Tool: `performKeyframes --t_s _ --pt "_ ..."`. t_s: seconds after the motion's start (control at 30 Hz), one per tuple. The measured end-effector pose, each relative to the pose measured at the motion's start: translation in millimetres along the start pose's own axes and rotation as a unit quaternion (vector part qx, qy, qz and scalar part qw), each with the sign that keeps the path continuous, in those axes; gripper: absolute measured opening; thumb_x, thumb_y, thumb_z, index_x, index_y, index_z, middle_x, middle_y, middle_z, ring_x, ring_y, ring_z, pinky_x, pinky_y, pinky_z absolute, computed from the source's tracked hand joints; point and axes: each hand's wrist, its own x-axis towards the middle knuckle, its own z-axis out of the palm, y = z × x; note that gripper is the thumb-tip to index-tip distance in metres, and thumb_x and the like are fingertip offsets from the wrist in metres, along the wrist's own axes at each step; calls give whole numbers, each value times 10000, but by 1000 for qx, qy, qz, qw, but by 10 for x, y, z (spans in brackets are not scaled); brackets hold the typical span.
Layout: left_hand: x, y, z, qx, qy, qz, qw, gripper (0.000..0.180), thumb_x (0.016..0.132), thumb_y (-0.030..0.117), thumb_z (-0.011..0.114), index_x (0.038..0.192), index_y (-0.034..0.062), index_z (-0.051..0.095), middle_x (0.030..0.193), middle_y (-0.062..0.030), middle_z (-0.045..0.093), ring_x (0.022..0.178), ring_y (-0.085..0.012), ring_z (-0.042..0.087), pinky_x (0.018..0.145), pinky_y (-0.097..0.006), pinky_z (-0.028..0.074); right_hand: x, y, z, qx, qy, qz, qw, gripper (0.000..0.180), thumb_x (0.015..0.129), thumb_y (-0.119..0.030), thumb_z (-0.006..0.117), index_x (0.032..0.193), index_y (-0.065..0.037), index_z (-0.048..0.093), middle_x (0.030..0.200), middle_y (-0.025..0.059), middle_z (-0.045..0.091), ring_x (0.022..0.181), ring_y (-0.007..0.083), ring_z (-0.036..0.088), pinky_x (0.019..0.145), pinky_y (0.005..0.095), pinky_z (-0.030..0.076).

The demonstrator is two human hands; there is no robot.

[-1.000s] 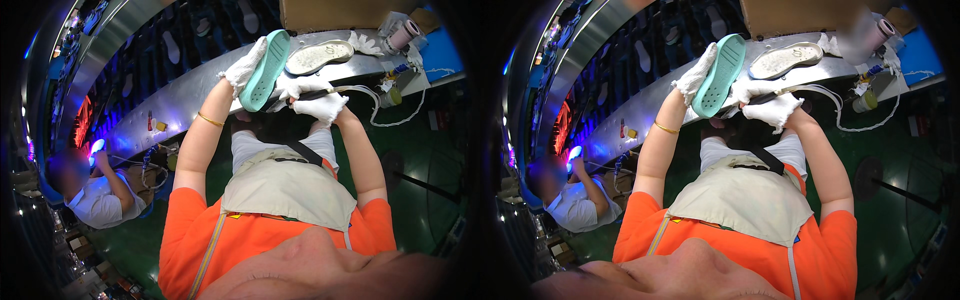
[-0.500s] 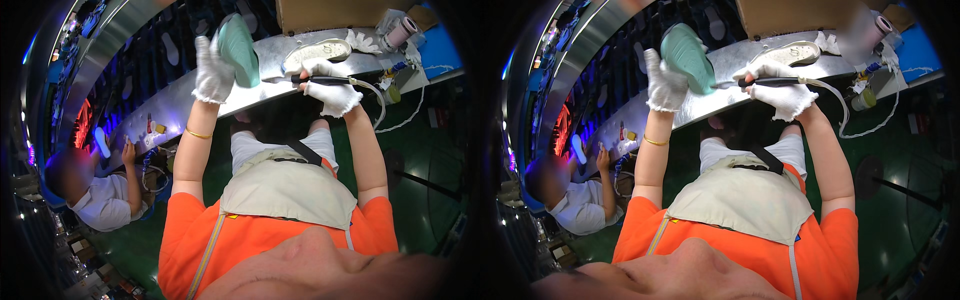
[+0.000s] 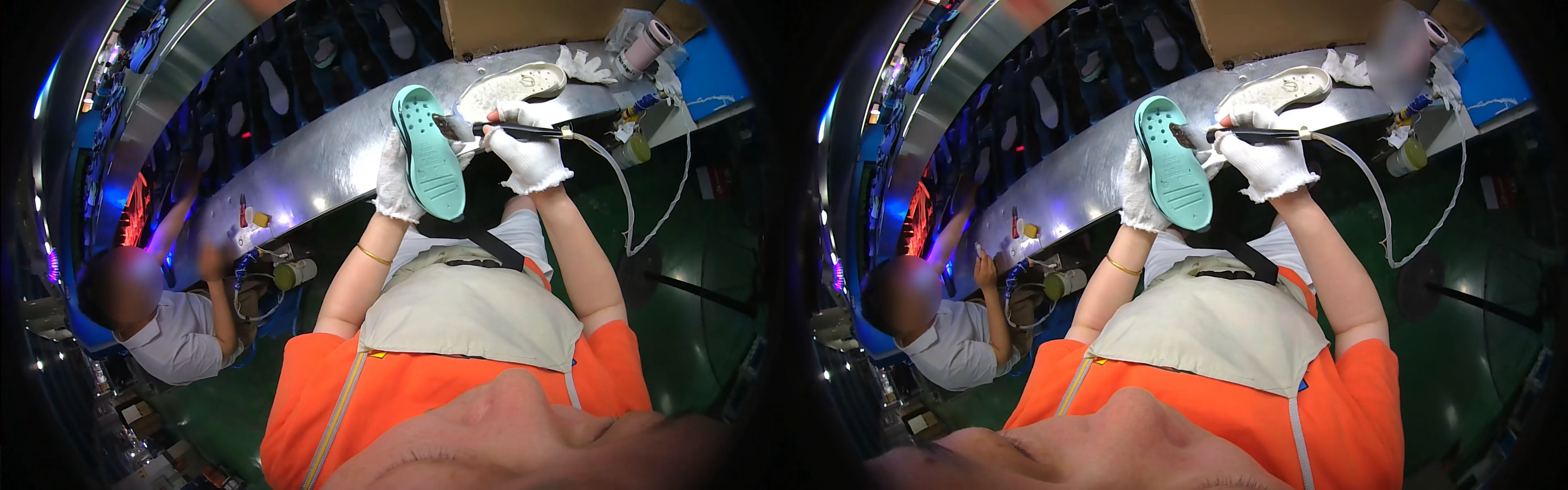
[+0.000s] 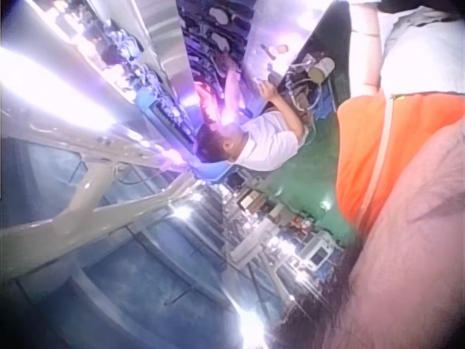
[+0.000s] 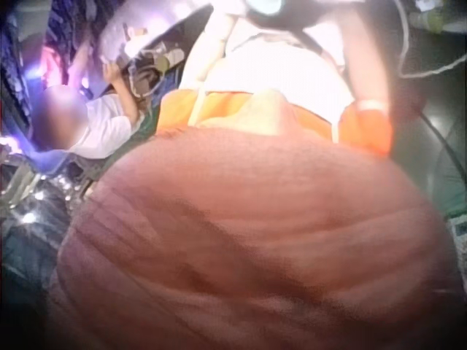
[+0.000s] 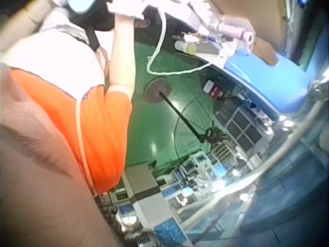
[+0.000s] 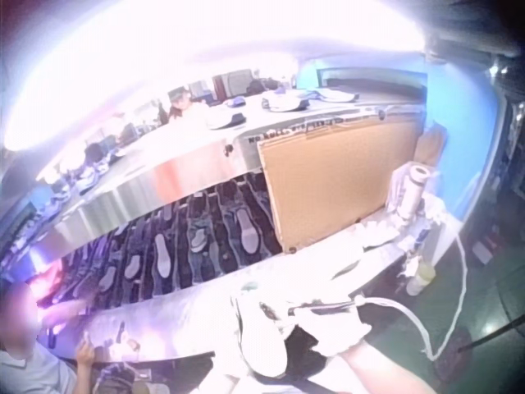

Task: The person uses a handheld tool to scrape and clean the soles of several blue and green slip-on shoes. They repeatedly pick up each shoe, work on the sole, and place it back on the metal workbench.

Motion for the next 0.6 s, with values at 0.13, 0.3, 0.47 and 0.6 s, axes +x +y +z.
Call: performKeyframes --t_s 0.13,0.3,0.47,0.6 --pt "29 -195 20 93 44 24 994 688 900 613 332 1302 63 426 1175 -163 560 1037 -289 578 959 -424 453 27 29 74 -9 3 -61 998 155 770 12 629 918 14 582 852 96 645 774 135 630 727 253 516" --pt "76 -238 -65 109 38 44 992 677 894 607 367 1358 114 363 1287 -100 489 1136 -245 518 969 -388 447 -88 -91 207 -99 -56 -136 984 158 774 25 632 920 -6 579 893 73 631 800 108 611 744 262 508" --pt "9 -185 110 155 58 80 983 668 899 615 341 1339 113 383 1262 -115 503 1101 -248 538 944 -398 466 -60 -52 91 133 -18 48 990 167 759 -20 639 923 -28 615 859 45 624 767 112 593 720 264 488" --pt "129 -130 -80 116 32 72 990 696 887 640 336 1305 88 414 1222 -123 526 1063 -252 555 929 -399 474 -90 103 139 -106 -36 -226 968 191 715 10 664 895 -34 618 862 68 629 768 135 600 722 271 489"
